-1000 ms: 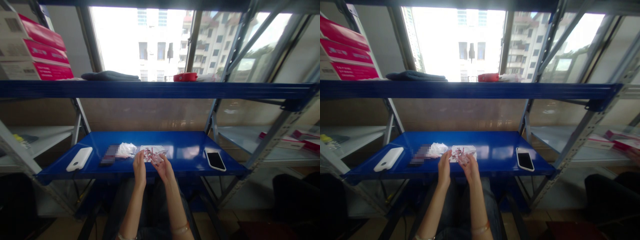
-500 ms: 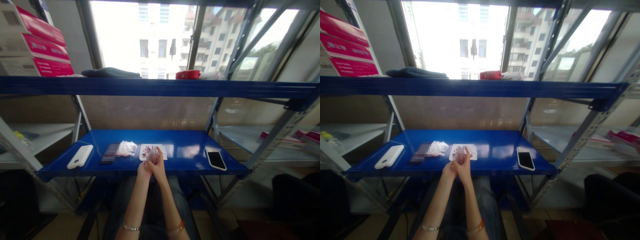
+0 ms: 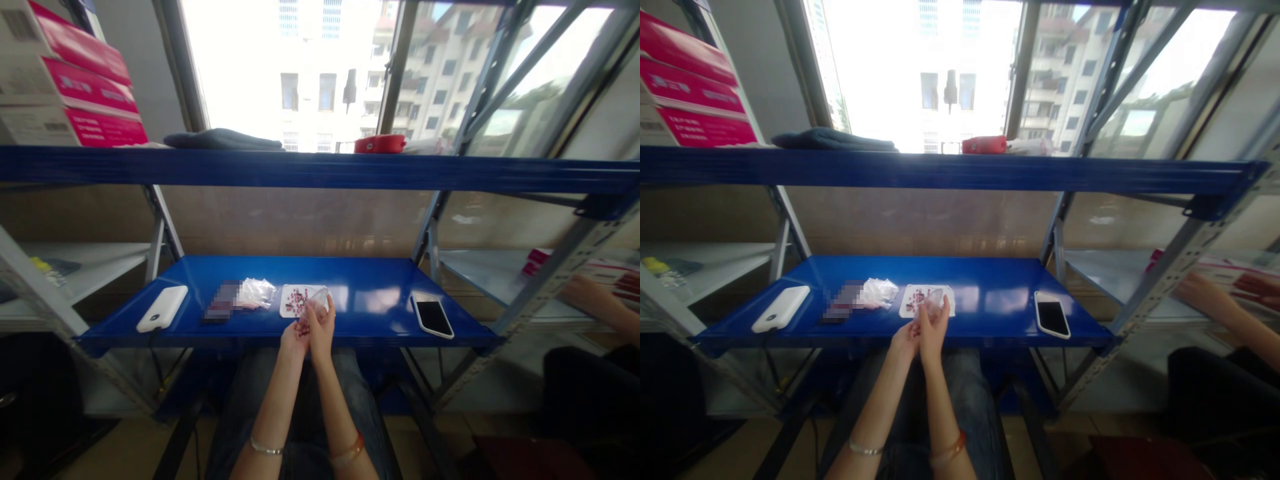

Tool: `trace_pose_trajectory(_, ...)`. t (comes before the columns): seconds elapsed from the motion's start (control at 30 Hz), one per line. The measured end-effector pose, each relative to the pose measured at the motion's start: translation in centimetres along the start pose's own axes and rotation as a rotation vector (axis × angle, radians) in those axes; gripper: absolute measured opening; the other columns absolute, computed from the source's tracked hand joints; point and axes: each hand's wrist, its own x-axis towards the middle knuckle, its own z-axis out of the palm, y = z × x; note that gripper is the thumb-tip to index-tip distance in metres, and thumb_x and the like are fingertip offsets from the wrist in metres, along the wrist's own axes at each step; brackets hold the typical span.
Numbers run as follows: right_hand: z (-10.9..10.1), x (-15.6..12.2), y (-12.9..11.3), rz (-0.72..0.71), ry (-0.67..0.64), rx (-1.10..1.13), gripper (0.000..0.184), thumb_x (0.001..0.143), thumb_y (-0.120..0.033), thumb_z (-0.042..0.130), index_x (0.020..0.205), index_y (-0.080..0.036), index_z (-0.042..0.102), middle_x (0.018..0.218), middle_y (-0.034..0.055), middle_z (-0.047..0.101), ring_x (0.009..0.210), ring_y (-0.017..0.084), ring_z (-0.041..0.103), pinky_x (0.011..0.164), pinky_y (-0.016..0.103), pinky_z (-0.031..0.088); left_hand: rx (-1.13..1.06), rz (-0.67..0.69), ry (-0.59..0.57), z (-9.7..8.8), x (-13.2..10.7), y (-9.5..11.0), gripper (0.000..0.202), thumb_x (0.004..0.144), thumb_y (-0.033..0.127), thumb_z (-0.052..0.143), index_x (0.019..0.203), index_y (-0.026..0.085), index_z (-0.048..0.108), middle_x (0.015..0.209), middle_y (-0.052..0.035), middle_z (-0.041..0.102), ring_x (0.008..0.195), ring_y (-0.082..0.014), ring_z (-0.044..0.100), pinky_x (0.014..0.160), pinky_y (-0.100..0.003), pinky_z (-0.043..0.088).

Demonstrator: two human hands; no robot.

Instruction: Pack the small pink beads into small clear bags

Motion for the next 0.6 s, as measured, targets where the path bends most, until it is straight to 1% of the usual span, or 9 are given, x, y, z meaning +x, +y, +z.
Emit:
trace_pose_trajectory(0.07,-0.2,0.3,-0.3,0.066,0.070,0.085,0.067,0.065,-0.031,0.070,0.125,-0.024,0.039,0.098,0.0034,0.066,0.083,0.017,0.065,0.064,0.026,0.053,0.052,-0.012,0.059,0.1,0.2,-0.3,0.028,0.082,0.008,0.033,0.063,0.015,0.053,0.055,-0.0056,0.056,0.054,-0.0166,0.060,0.054,-0.030,0.051)
trace_pose_trajectory(0.1,-0.3,0.5,-0.4,0.096,0.092,0.132,0.061,0.066,-0.032,0.069,0.120,-0.023,0.043,0.096,0.0030,0.067,0.082,0.018,0.066,0.063,0.026,0.053,0.078,-0.011,0.085,0.3,0.4,-0.3,0.029,0.083,0.010,0.033,0.059,0.016,0.049,0.051,-0.0034,0.052,0.049,-0.0144,0.057,0.049,-0.027,0.048)
trace_pose_trajectory(0.2,-0.9,1.3,-1.3,0.162,0.113,0.265,0.040,0.067,-0.033,0.065,0.101,-0.022,0.049,0.091,0.0032,0.067,0.084,0.018,0.066,0.069,0.027,0.054,0.206,0.066,0.150,0.9,1.3,0.2,0.035,0.088,0.020,0.031,0.054,0.019,0.041,0.041,0.0043,0.034,0.035,-0.0094,0.040,0.040,-0.022,0.036)
trace_pose_trajectory(0.27,-1.5,1.8,-2.1,0.186,0.129,0.327,0.029,0.068,-0.032,0.062,0.091,-0.022,0.049,0.090,0.0037,0.067,0.087,0.018,0.066,0.074,0.029,0.054,0.321,0.158,0.177,1.5,2.2,0.7,0.040,0.090,0.030,0.028,0.053,0.020,0.039,0.040,0.0063,0.028,0.035,-0.0091,0.035,0.041,-0.021,0.033)
trace_pose_trajectory(0.3,-1.9,2.1,-2.5,0.198,0.146,0.350,0.026,0.068,-0.031,0.061,0.089,-0.022,0.049,0.089,0.0036,0.066,0.087,0.018,0.066,0.075,0.029,0.054,0.382,0.213,0.181,1.8,2.6,1.0,0.041,0.090,0.035,0.030,0.054,0.020,0.040,0.041,0.0059,0.030,0.038,-0.0098,0.038,0.044,-0.022,0.034)
trace_pose_trajectory(0.37,-2.7,2.6,-3.2,0.220,0.185,0.384,0.023,0.069,-0.030,0.059,0.088,-0.022,0.048,0.089,0.0030,0.065,0.086,0.017,0.067,0.076,0.029,0.054,0.537,0.332,0.151,2.3,3.5,1.3,0.039,0.087,0.041,0.040,0.055,0.019,0.045,0.046,0.0030,0.039,0.050,-0.0127,0.049,0.053,-0.023,0.038)
trace_pose_trajectory(0.47,-4.0,3.3,-3.9,0.256,0.217,0.413,0.023,0.070,-0.029,0.058,0.089,-0.023,0.047,0.089,0.0025,0.063,0.086,0.016,0.066,0.074,0.028,0.054,0.839,0.479,0.035,2.7,4.5,1.2,0.033,0.080,0.039,0.054,0.055,0.019,0.049,0.057,-0.0029,0.053,0.074,-0.0199,0.058,0.073,-0.029,0.041)
trace_pose_trajectory(0.53,-4.8,3.6,-4.0,0.279,0.212,0.403,0.023,0.071,-0.032,0.056,0.090,-0.023,0.047,0.091,0.0030,0.062,0.088,0.016,0.066,0.074,0.027,0.054,1.009,0.524,-0.042,2.9,5.0,0.9,0.030,0.078,0.035,0.058,0.055,0.019,0.051,0.062,-0.0056,0.057,0.083,-0.0240,0.060,0.082,-0.033,0.039)
trace_pose_trajectory(0.6,-5.4,3.8,-3.9,0.291,0.184,0.377,0.025,0.071,-0.035,0.055,0.090,-0.022,0.047,0.094,0.0041,0.061,0.091,0.017,0.065,0.075,0.028,0.054,1.119,0.539,-0.090,3.0,5.3,0.5,0.026,0.078,0.032,0.059,0.056,0.019,0.052,0.067,-0.0076,0.060,0.087,-0.0263,0.060,0.087,-0.037,0.038)
